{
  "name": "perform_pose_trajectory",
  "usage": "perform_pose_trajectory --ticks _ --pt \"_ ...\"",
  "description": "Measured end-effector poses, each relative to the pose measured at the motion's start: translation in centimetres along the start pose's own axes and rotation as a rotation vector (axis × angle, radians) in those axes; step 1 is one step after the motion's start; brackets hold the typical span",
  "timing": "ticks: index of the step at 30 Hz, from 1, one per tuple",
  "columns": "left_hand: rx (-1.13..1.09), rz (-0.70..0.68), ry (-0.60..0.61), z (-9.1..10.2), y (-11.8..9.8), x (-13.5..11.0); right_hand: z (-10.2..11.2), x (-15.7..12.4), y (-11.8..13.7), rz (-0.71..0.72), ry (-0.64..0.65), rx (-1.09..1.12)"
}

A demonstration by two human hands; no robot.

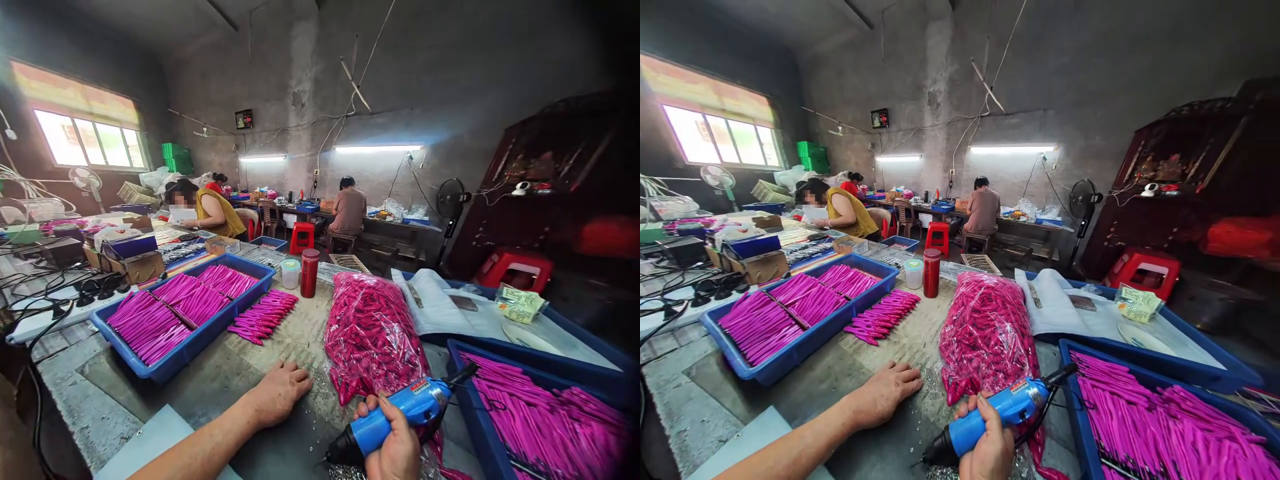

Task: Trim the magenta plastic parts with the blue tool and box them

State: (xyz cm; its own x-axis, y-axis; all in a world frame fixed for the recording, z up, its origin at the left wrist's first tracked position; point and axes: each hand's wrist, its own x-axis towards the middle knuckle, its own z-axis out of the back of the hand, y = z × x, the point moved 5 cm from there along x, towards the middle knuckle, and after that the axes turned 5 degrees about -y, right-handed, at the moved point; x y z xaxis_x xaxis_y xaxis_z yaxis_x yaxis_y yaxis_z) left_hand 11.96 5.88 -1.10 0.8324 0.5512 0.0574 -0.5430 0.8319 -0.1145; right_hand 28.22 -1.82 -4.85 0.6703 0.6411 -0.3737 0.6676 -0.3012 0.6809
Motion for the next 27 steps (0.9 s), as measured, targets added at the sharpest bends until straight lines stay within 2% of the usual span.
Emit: perform_pose_trajectory --ticks 4,8,10,12,17,22,24,27 --pt "-0.041 0.013 0.012 0.3 0.8 -1.7 -0.2 -0.1 0.1 -0.009 -0.023 0.019" --pt "-0.121 0.293 -0.105 1.0 3.7 -2.5 -0.4 -0.3 0.2 -0.027 -0.042 0.05" --pt "-0.144 0.369 -0.144 1.2 4.5 -2.7 -0.6 -0.4 0.3 -0.017 -0.026 0.039" --pt "-0.148 0.326 -0.133 1.1 4.1 -2.6 -0.6 -0.4 0.4 -0.009 -0.013 0.028" --pt "-0.09 0.11 -0.108 0.7 1.2 -2.4 -0.7 -0.5 0.4 -0.012 -0.01 0.018" --pt "-0.038 -0.01 -0.04 -0.2 -0.3 -2.9 -0.7 -0.6 0.5 -0.011 -0.032 0.024" --pt "-0.049 -0.007 -0.036 -0.5 -0.2 -3.3 -0.7 -0.6 0.5 -0.01 -0.026 0.018" --pt "-0.06 0.124 -0.081 -0.3 1.2 -3.8 -0.8 -0.7 0.7 -0.013 -0.027 0.014"
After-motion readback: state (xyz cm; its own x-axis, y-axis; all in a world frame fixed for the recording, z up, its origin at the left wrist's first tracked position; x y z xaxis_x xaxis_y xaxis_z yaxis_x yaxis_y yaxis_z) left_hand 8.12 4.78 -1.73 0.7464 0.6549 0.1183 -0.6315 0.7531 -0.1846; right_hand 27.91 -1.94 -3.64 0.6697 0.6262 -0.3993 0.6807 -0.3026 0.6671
